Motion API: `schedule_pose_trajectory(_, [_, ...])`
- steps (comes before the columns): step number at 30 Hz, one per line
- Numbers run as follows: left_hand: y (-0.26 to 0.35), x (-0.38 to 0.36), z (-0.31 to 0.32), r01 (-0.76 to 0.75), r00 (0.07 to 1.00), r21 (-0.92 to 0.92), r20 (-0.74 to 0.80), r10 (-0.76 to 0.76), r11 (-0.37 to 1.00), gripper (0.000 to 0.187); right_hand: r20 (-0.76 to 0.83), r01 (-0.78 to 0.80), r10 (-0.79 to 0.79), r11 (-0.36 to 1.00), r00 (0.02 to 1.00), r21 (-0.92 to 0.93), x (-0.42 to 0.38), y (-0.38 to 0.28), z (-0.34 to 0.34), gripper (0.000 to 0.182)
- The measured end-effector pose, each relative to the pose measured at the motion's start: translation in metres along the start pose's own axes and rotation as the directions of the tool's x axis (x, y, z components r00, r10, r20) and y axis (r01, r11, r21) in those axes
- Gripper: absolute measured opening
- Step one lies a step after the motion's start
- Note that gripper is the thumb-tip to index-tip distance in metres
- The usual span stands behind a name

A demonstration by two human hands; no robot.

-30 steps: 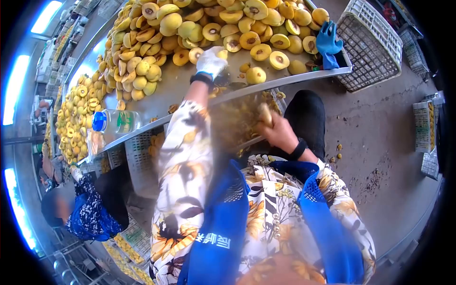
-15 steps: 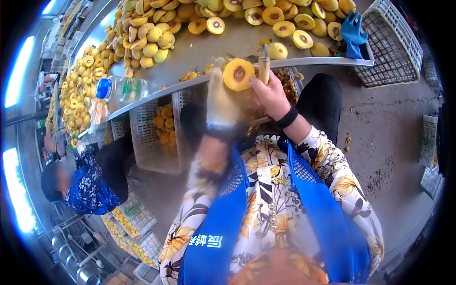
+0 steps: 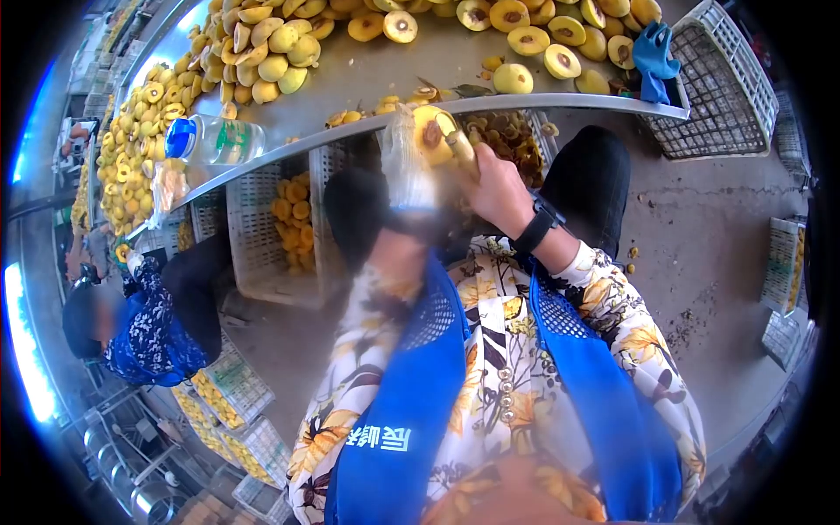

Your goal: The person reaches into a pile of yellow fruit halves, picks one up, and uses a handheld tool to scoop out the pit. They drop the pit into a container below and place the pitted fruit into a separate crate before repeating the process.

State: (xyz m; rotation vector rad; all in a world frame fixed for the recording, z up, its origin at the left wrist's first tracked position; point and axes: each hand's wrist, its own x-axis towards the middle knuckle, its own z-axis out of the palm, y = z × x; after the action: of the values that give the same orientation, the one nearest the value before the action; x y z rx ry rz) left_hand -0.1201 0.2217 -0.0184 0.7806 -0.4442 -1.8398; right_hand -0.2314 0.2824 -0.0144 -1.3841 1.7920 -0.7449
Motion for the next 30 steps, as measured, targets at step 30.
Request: schedule_pose_trajectory(30, [-0.011,0.000,-0.010,-0.244,0.957,0.377,-0.057,0.285,0.894,0.038,0.400,-0.270,0.064,0.833,0.914,0.483,-0.010,-0.007,0.007,0.024])
